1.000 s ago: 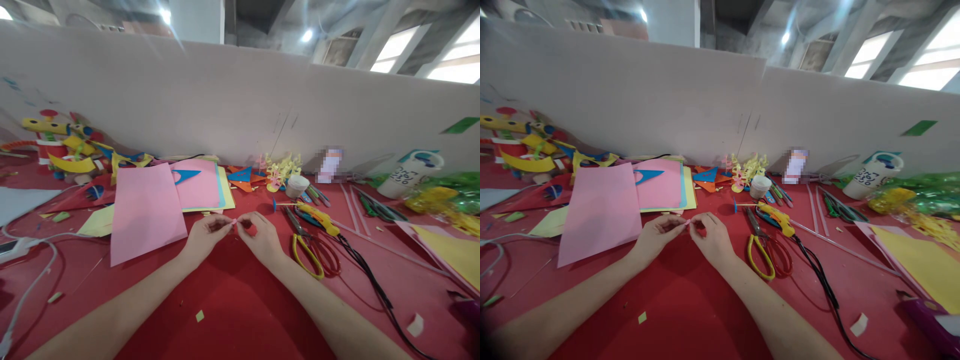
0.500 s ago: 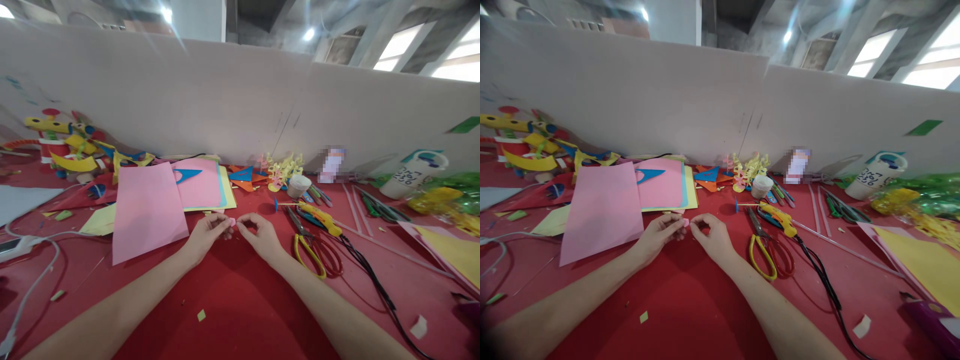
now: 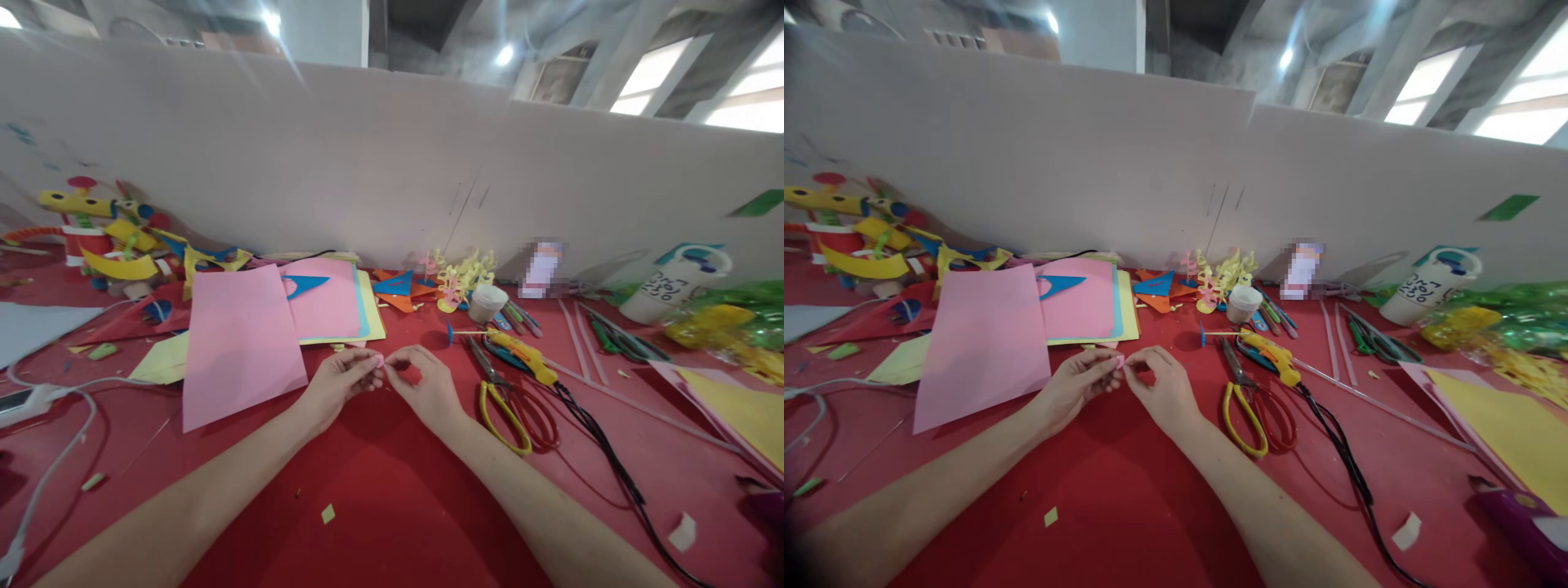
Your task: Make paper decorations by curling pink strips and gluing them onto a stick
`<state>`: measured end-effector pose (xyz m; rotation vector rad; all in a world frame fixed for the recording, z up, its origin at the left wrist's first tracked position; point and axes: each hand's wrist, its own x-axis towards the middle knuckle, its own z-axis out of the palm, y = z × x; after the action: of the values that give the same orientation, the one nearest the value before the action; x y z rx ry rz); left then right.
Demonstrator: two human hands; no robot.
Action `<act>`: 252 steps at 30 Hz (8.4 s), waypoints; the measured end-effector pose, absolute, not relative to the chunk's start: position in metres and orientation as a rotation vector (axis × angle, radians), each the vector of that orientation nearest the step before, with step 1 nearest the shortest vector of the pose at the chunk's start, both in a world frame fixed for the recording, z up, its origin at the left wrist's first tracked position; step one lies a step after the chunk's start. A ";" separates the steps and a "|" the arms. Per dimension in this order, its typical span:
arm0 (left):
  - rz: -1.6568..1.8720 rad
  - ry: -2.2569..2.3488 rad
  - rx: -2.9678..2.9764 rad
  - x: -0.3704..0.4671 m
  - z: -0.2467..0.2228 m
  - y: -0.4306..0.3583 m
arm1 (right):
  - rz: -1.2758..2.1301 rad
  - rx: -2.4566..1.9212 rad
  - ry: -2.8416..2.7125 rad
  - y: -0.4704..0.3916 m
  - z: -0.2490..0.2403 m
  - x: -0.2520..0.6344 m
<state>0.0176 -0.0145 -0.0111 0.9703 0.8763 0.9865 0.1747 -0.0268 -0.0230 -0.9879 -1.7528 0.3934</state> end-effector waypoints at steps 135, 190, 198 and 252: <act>1.028 1.040 1.607 0.015 -0.016 -0.011 | 0.233 -0.985 -1.914 -0.022 -0.022 0.179; 1.126 0.903 1.273 0.018 -0.010 -0.016 | 0.305 -0.978 -1.853 -0.022 -0.026 0.178; 1.090 0.892 1.325 0.018 -0.010 -0.016 | 0.260 -0.958 -1.869 -0.022 -0.027 0.177; 1.085 1.025 1.316 0.017 -0.009 -0.017 | 0.284 -0.963 -1.798 -0.022 -0.023 0.179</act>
<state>0.0172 -0.0172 -0.0092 1.3163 1.0251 1.0849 0.1788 -0.0224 -0.0233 -0.9632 -1.7976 0.2837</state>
